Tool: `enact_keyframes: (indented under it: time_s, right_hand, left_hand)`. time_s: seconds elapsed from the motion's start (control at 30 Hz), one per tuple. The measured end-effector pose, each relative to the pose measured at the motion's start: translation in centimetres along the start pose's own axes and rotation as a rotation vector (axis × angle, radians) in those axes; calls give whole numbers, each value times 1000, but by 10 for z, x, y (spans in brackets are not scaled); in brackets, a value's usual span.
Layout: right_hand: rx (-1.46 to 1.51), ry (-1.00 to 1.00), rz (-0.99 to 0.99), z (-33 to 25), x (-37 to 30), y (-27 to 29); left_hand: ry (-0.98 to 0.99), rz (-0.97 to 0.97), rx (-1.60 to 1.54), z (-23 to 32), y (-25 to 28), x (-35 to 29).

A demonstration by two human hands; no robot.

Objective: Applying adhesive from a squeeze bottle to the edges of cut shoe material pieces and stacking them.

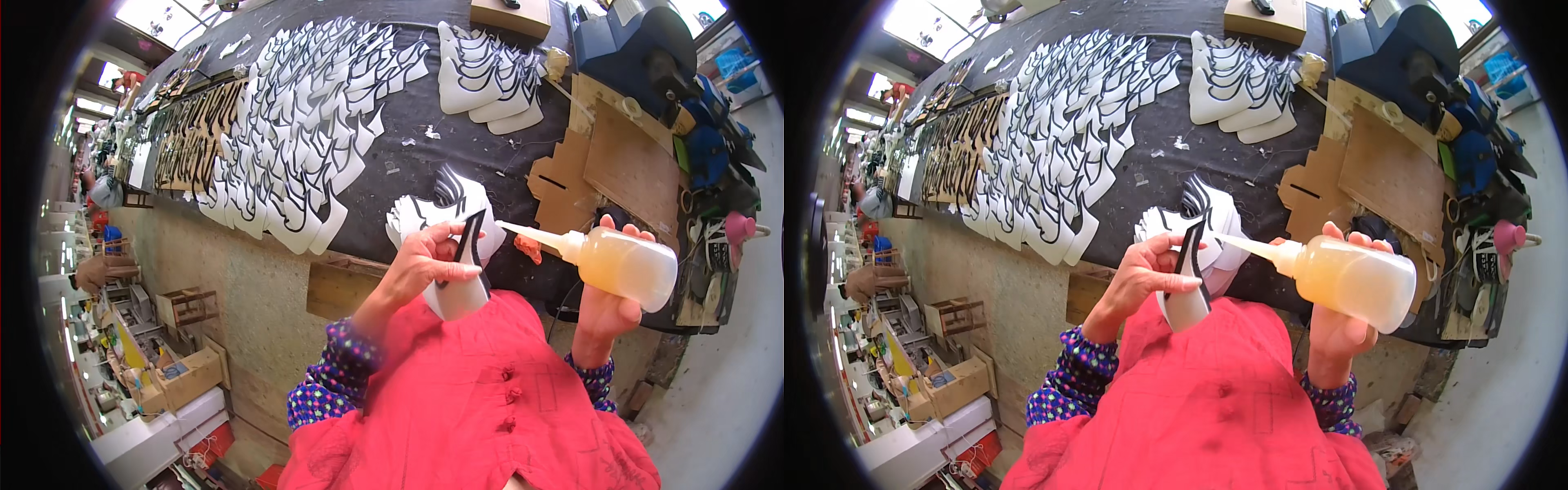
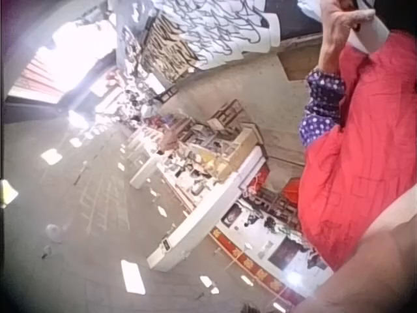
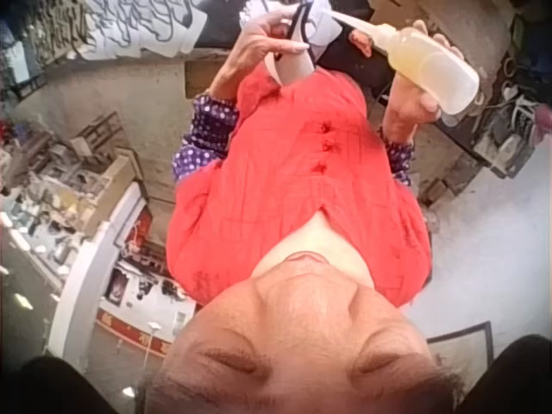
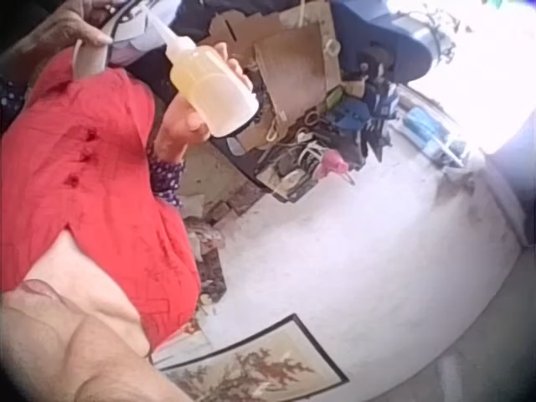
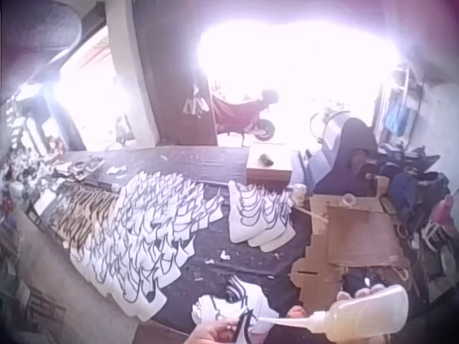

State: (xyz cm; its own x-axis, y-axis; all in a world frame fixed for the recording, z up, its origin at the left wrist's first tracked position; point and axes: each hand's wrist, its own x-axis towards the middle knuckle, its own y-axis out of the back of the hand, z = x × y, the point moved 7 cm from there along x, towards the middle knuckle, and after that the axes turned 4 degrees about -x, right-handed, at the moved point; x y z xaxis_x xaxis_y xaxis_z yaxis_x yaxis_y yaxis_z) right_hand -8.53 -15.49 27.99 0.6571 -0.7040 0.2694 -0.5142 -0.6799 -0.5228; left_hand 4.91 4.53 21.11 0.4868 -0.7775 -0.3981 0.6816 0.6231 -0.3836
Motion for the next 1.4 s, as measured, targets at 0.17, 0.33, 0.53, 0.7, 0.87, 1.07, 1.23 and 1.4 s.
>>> enact_keyframes:
  time_s: [0.17, 0.33, 0.53, 0.7, 0.87, 1.07, 1.23, 1.4]
  right_hand:
    - [-25, 33, -68, -5, 0, -14]
    - [-69, 127, -166, -9, 1, -20]
    - [-127, 99, -21, -9, 6, -13]
    - [-78, 115, -136, -7, 5, -9]
    - [-106, 113, -87, -7, 9, -9]
    - [-26, 92, -204, -5, 10, -12]
    - [-58, 162, -134, -6, 14, -8]
    - [-68, 107, -179, -4, 16, -11]
  left_hand:
    - [34, -13, -128, 17, -15, -14]
    - [58, -37, -147, 17, -18, -15]
    - [50, -42, -201, 20, -20, -11]
    - [48, -61, -177, 20, -23, -7]
    - [43, -50, -177, 21, -23, -5]
    - [50, -48, -156, 21, -25, -1]
    - [45, -47, -154, 23, -28, 2]
    - [56, -44, -160, 24, -29, 3]
